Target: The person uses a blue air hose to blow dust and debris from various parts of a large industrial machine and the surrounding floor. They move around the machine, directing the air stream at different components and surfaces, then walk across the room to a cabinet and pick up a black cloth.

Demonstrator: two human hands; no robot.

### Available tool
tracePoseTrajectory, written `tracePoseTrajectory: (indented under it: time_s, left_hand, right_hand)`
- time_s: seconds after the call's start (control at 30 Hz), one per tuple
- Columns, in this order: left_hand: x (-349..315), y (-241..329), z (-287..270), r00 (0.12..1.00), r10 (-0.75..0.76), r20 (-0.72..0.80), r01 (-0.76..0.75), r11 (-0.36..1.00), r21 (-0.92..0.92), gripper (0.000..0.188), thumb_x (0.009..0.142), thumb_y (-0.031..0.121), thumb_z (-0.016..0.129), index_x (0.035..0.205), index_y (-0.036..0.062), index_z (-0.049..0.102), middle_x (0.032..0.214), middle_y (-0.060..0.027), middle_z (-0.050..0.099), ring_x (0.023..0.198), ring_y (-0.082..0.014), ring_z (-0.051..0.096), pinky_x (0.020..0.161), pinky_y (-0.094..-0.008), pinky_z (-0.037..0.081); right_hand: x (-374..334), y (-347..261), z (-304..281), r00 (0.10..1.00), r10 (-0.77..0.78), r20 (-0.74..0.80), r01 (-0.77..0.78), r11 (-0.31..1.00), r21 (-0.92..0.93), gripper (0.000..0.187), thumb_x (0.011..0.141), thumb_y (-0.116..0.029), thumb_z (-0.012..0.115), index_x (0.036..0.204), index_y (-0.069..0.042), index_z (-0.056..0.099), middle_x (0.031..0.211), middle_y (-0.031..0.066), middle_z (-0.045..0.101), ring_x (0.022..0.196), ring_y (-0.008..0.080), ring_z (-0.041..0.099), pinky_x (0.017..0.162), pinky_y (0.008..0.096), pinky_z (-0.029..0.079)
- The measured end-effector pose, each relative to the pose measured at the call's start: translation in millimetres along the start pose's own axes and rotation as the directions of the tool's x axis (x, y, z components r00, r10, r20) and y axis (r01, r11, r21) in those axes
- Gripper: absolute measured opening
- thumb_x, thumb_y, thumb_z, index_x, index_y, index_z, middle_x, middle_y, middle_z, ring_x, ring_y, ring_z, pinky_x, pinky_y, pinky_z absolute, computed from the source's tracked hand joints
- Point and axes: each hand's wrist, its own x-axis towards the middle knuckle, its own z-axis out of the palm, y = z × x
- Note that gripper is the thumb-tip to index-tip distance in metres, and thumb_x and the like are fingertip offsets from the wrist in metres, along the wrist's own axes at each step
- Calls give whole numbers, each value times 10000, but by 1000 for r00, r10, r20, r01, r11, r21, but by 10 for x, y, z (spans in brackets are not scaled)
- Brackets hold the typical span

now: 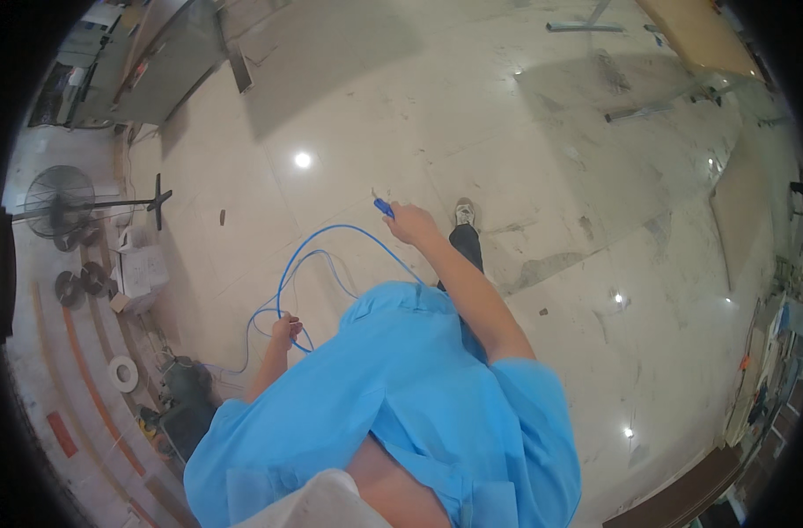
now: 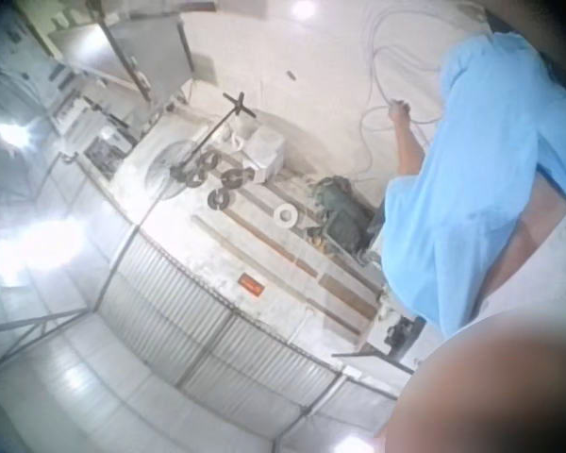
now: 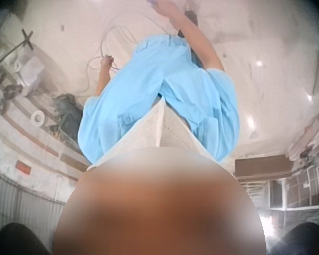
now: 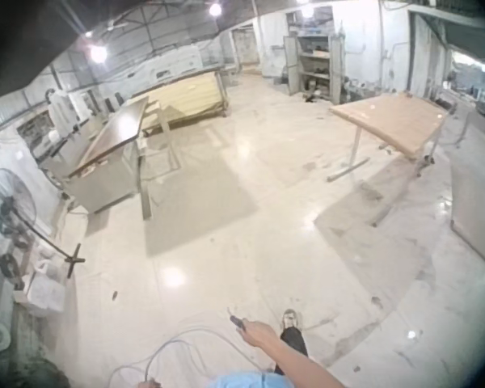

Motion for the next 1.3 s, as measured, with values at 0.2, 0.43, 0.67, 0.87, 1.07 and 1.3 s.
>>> tracePoseTrajectory:
  time_s: [0.2,0.43,0.67,0.87,1.07,1.3]
  left_hand:
    - [-341,463,680,996,-80,-38,77,995,-69,512,1023,450,481,1016,-35,645,773,-121,679,568,-166,611,417,-265,373]
    - [-545,1182,1516,972,-175,-158,150,976,-161,465,1024,409,486,1015,-22,658,787,-112,687,584,-161,613,437,-256,362]
    - [38,1953,2202,961,-274,46,271,893,-358,510,1024,447,482,1127,-33,620,863,-143,689,647,-176,627,486,-297,408]
    - [787,3559,2125,982,-186,42,187,898,-399,553,1021,496,456,1115,-19,635,869,-108,692,673,-163,628,531,-269,403]
    - [1801,5960,1733,995,64,-76,-70,995,-76,520,1002,515,490,1062,29,664,822,-69,694,648,-132,613,520,-253,383]
    - [3111,8445,1825,983,170,-65,-169,985,25,482,1005,502,484,1038,58,669,832,-62,699,657,-128,621,520,-252,370]
  right_hand:
    - [1161,499,-962,961,195,-198,-197,980,9,396,949,-351,563,1159,-16,567,990,244,700,945,398,691,813,507,549]
    - [2648,177,-1737,987,-92,131,103,991,-80,392,960,-377,533,1168,-55,610,1039,215,706,984,402,680,840,519,532]
    - [4420,-1058,-2210,937,-301,177,320,943,-90,427,973,-397,528,1195,-33,543,1031,221,699,983,403,678,846,518,532]
    - [5956,-1054,-2865,997,-44,-59,37,992,-123,428,971,-407,534,1165,-28,574,1012,237,703,985,399,682,837,530,532]
    - [7447,-885,-3486,978,189,88,-184,981,-65,374,930,-346,574,1035,-11,701,1085,192,714,1008,382,683,861,489,540]
    - [9563,-1706,-4427,997,-25,-75,37,985,169,406,959,-377,539,1138,-27,638,1035,246,694,965,422,669,849,523,526]
